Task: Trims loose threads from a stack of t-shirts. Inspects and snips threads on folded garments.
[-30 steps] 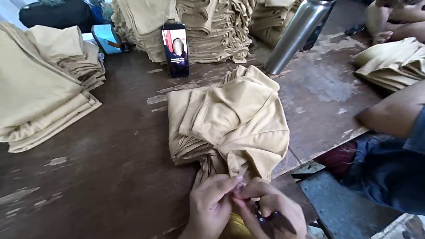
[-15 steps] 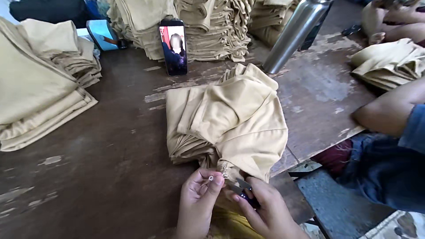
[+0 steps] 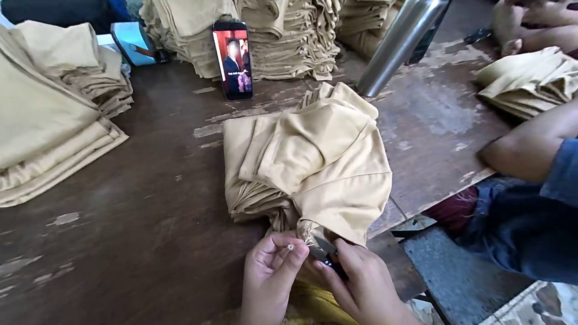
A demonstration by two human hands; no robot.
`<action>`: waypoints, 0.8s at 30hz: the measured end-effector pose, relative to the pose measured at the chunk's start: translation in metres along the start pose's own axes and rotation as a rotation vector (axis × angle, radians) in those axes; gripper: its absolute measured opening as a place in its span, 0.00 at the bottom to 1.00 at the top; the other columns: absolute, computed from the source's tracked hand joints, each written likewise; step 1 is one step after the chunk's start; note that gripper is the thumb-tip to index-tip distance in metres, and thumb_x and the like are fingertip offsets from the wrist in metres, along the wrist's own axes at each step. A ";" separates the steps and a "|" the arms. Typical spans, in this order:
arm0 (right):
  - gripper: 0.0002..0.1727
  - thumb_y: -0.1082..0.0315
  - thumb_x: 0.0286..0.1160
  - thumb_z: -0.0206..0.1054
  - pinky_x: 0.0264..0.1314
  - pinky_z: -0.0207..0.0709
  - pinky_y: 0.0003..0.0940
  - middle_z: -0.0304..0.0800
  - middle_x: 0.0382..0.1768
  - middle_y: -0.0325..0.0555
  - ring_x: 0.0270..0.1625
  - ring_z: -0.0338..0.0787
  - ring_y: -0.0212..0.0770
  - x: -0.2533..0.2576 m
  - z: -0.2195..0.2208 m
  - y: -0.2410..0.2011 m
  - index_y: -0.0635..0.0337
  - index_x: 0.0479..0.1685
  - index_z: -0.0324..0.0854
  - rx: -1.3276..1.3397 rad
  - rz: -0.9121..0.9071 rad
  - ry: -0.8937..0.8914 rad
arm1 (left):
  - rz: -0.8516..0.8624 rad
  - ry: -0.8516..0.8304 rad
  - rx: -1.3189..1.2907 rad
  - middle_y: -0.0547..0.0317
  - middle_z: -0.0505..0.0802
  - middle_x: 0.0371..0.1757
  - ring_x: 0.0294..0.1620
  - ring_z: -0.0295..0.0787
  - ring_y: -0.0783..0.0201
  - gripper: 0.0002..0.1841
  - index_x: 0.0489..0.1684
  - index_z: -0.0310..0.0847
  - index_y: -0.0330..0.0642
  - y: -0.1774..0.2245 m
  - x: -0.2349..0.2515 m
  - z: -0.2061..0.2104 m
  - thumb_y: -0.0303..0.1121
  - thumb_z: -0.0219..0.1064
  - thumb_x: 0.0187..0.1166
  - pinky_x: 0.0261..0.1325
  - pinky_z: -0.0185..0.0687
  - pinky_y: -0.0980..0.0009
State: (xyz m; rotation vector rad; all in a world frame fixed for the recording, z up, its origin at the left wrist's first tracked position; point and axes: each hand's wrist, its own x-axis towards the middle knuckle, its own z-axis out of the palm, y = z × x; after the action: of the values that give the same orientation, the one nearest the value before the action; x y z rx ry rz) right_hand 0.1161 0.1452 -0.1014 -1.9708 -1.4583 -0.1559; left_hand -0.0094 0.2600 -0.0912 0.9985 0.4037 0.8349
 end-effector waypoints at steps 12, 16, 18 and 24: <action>0.25 0.45 0.88 0.53 0.17 0.64 0.25 0.68 0.14 0.34 0.15 0.70 0.30 0.003 0.003 -0.001 0.54 0.28 0.74 0.031 0.006 0.011 | 0.092 -0.030 0.125 0.67 0.96 0.45 0.45 0.93 0.75 0.03 0.41 0.92 0.47 0.000 -0.001 0.001 0.33 0.74 0.77 0.53 0.91 0.76; 0.26 0.48 0.90 0.47 0.14 0.64 0.29 0.69 0.11 0.35 0.13 0.72 0.32 0.010 0.004 -0.004 0.54 0.26 0.75 0.004 0.014 0.014 | 0.147 -0.042 0.219 0.70 0.96 0.46 0.45 0.93 0.78 0.03 0.42 0.92 0.46 0.000 -0.002 0.003 0.31 0.73 0.76 0.52 0.90 0.80; 0.27 0.47 0.92 0.44 0.14 0.64 0.28 0.69 0.11 0.35 0.13 0.72 0.30 0.012 0.000 0.000 0.54 0.27 0.75 0.076 0.029 -0.013 | 0.157 -0.031 0.243 0.69 0.95 0.45 0.44 0.93 0.76 0.03 0.42 0.89 0.47 -0.001 -0.002 0.002 0.32 0.71 0.80 0.51 0.91 0.78; 0.15 0.55 0.82 0.69 0.37 0.75 0.13 0.82 0.34 0.38 0.34 0.79 0.20 0.020 -0.009 0.012 0.58 0.44 0.74 0.540 -0.013 0.139 | 0.137 0.012 0.222 0.69 0.94 0.43 0.42 0.92 0.76 0.04 0.43 0.80 0.48 -0.006 0.000 0.002 0.29 0.70 0.80 0.49 0.90 0.77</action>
State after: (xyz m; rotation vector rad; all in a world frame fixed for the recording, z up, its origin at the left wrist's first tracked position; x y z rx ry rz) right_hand 0.1367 0.1547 -0.0904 -1.4820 -1.2604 0.0889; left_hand -0.0057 0.2572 -0.0958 1.2378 0.4487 0.9340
